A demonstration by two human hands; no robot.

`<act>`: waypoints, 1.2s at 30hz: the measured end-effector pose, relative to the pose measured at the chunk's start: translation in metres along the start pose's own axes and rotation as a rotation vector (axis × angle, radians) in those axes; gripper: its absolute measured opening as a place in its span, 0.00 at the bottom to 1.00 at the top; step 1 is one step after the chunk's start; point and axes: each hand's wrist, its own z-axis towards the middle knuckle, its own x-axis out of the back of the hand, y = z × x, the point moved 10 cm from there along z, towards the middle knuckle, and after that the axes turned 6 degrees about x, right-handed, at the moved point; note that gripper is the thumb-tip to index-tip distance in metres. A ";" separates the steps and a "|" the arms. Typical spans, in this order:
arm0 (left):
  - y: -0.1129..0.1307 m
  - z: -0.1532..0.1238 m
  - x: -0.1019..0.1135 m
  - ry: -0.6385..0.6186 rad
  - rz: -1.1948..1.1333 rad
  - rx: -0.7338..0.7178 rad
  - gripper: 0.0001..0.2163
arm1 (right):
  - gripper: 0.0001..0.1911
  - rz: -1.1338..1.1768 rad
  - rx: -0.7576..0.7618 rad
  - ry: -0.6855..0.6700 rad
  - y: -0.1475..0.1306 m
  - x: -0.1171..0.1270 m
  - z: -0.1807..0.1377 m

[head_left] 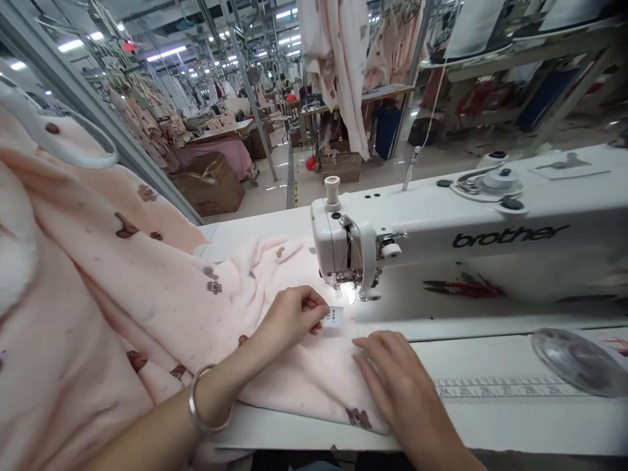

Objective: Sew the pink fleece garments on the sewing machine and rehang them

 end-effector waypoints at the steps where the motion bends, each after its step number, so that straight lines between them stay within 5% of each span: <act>1: -0.008 0.011 -0.005 -0.014 -0.005 0.032 0.06 | 0.07 -0.089 0.068 -0.012 -0.003 -0.006 -0.005; 4: -0.025 0.029 -0.016 -0.018 -0.039 0.059 0.07 | 0.06 -0.176 0.129 -0.071 -0.003 -0.021 -0.012; 11: -0.034 0.027 -0.030 -0.026 -0.071 0.062 0.07 | 0.11 -0.235 0.157 0.012 -0.001 -0.013 0.006; 36: -0.038 0.031 -0.030 0.011 -0.011 0.091 0.05 | 0.15 -0.286 0.082 -0.124 0.011 -0.033 -0.001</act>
